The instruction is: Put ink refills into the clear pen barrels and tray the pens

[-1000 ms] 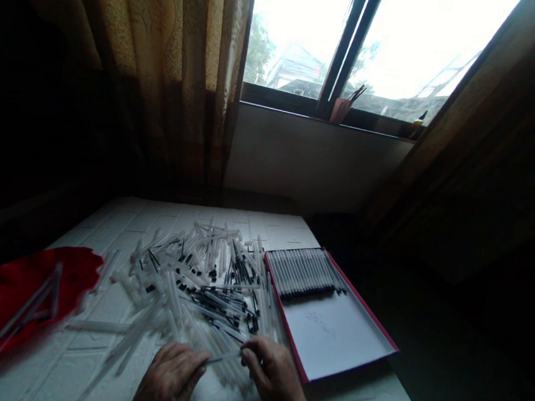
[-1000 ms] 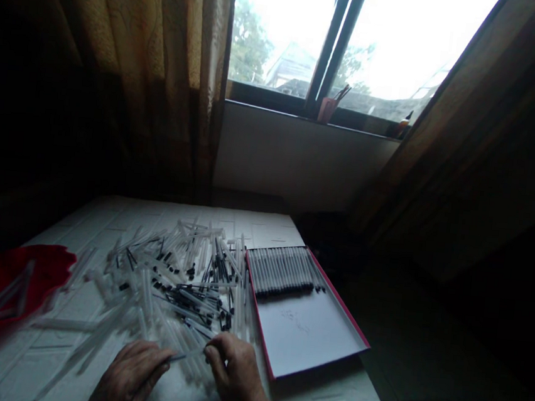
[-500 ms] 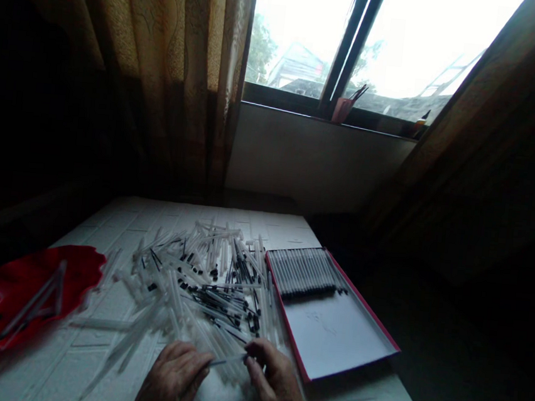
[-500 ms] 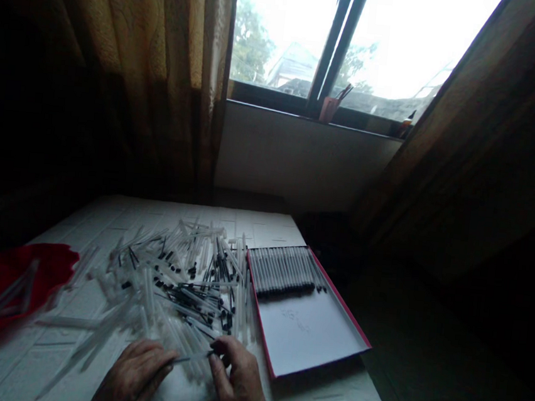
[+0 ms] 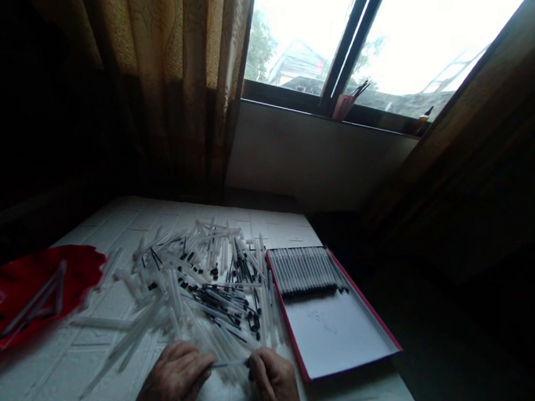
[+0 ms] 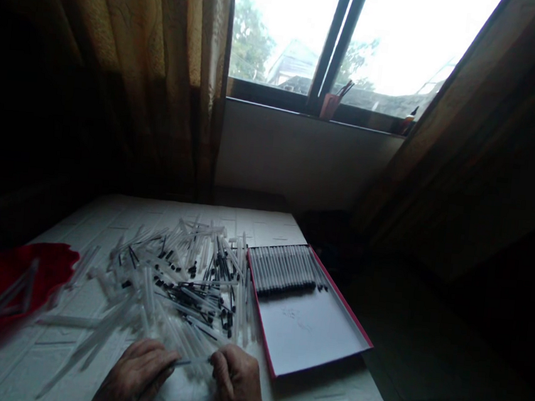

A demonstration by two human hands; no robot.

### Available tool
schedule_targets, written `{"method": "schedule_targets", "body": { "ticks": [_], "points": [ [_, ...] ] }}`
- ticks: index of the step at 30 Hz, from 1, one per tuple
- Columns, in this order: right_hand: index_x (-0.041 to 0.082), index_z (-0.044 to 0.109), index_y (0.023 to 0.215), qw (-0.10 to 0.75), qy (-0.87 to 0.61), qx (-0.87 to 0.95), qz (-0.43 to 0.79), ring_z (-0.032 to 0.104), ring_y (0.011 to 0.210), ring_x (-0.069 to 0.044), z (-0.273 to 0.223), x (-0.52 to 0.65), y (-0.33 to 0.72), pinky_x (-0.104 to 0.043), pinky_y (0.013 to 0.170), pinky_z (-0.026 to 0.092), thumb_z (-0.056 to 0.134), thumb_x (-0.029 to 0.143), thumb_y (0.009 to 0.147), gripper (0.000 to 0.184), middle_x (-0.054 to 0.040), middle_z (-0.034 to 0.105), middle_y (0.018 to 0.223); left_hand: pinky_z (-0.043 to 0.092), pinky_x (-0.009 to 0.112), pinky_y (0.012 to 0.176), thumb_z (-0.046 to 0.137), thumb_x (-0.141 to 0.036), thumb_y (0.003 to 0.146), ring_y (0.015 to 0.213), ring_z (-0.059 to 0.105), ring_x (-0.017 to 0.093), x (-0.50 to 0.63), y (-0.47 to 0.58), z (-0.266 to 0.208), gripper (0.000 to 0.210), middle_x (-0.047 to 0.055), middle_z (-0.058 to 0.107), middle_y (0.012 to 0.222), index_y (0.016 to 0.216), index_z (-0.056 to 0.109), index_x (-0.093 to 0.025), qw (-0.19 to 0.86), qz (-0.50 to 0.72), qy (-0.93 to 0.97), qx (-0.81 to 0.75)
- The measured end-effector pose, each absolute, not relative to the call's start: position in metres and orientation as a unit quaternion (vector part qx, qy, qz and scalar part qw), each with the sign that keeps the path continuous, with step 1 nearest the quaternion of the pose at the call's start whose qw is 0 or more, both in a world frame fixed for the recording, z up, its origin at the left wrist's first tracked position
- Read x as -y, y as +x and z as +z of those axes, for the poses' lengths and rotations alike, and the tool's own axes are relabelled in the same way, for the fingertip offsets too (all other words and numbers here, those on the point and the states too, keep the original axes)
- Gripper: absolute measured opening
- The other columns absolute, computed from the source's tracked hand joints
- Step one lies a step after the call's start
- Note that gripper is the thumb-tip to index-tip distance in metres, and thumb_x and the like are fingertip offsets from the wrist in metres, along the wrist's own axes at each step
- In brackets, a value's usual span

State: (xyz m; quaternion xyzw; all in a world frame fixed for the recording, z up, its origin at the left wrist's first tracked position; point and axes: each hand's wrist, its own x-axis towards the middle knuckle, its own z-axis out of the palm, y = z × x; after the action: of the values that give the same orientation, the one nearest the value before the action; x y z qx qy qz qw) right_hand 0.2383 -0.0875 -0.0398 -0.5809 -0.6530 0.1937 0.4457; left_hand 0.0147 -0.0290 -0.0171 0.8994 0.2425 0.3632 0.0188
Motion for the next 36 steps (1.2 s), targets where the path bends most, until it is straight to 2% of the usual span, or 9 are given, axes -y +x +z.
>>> {"method": "schedule_targets", "body": {
  "ticks": [3,5,11,20,22,25,27,32,36],
  "points": [
    [0.018,0.064,0.096,0.492,-0.565,0.631,0.202,0.057,0.054,-0.014,-0.0461,0.0918,0.2382,-0.021,0.052,0.044,0.044,0.04,0.096,0.03,-0.0015,0.062,0.064,0.054,0.03,0.072,0.04,-0.026,0.101,0.073,0.069,0.018,0.029,0.0141,-0.0163,0.023,0.002,0.075,0.079,0.106,0.062,-0.021,0.02,0.358,0.899,-0.251],
    [0.018,0.063,0.104,0.503,-0.552,0.631,0.211,0.056,0.053,-0.014,-0.0489,0.0945,0.238,-0.021,0.051,0.045,0.047,0.039,0.095,0.028,-0.0018,0.063,0.066,0.054,0.03,0.072,0.041,-0.026,0.1,0.073,0.069,0.018,0.0293,0.0137,-0.0157,0.022,0.002,0.075,0.079,0.106,0.062,-0.022,0.018,0.354,0.9,-0.252],
    [0.02,0.064,0.094,0.498,-0.547,0.632,0.23,0.064,0.069,-0.017,-0.0468,0.0965,0.2376,-0.023,0.063,0.05,0.046,0.032,0.094,0.022,-0.0067,0.069,0.081,0.054,0.029,0.072,0.041,-0.025,0.1,0.073,0.069,0.018,0.03,0.0151,-0.0138,0.022,0.001,0.075,0.08,0.106,0.063,-0.022,0.025,0.351,0.901,-0.252],
    [0.02,0.06,0.073,0.469,-0.561,0.655,0.191,0.056,0.055,-0.013,-0.0456,0.0949,0.2385,-0.02,0.054,0.042,0.043,0.034,0.096,0.032,-0.0006,0.06,0.062,0.054,0.028,0.071,0.042,-0.023,0.1,0.073,0.068,0.018,0.029,0.0157,-0.0129,0.022,0.002,0.073,0.077,0.107,0.063,-0.021,0.038,0.348,0.907,-0.233],
    [0.02,0.062,0.077,0.469,-0.564,0.652,0.191,0.055,0.055,-0.013,-0.0469,0.0949,0.2383,-0.02,0.053,0.042,0.042,0.036,0.097,0.033,-0.0006,0.06,0.062,0.054,0.028,0.071,0.042,-0.023,0.1,0.073,0.068,0.018,0.0291,0.0158,-0.0119,0.023,0.002,0.074,0.077,0.107,0.063,-0.021,0.039,0.346,0.907,-0.237],
    [0.019,0.063,0.098,0.484,-0.56,0.638,0.213,0.051,0.049,-0.013,-0.0476,0.0961,0.2371,-0.02,0.047,0.04,0.043,0.04,0.097,0.029,0.0008,0.059,0.061,0.054,0.029,0.071,0.041,-0.024,0.101,0.072,0.068,0.018,0.0294,0.0161,-0.0104,0.023,0.001,0.074,0.077,0.105,0.064,-0.022,0.028,0.352,0.904,-0.241],
    [0.019,0.062,0.104,0.497,-0.549,0.634,0.225,0.05,0.047,-0.013,-0.0468,0.0973,0.2362,-0.02,0.045,0.041,0.044,0.04,0.096,0.029,0.001,0.059,0.06,0.053,0.029,0.071,0.041,-0.025,0.101,0.071,0.068,0.018,0.0295,0.0161,-0.01,0.023,0.001,0.074,0.076,0.105,0.064,-0.022,0.027,0.353,0.904,-0.24],
    [0.02,0.065,0.089,0.509,-0.539,0.637,0.214,0.063,0.064,-0.017,-0.0439,0.0975,0.2369,-0.022,0.06,0.049,0.046,0.036,0.095,0.025,-0.005,0.067,0.073,0.053,0.03,0.072,0.041,-0.024,0.1,0.072,0.067,0.018,0.0308,0.0151,-0.0101,0.024,0.001,0.073,0.076,0.107,0.064,-0.022,0.038,0.349,0.906,-0.238],
    [0.02,0.064,0.083,0.49,-0.544,0.65,0.204,0.059,0.056,-0.014,-0.048,0.0948,0.2394,-0.02,0.053,0.046,0.044,0.036,0.097,0.029,-0.0024,0.065,0.066,0.053,0.03,0.073,0.041,-0.024,0.101,0.073,0.067,0.018,0.0312,0.0161,-0.0097,0.024,0.001,0.073,0.077,0.107,0.064,-0.021,0.042,0.345,0.908,-0.232]
  ]
}}
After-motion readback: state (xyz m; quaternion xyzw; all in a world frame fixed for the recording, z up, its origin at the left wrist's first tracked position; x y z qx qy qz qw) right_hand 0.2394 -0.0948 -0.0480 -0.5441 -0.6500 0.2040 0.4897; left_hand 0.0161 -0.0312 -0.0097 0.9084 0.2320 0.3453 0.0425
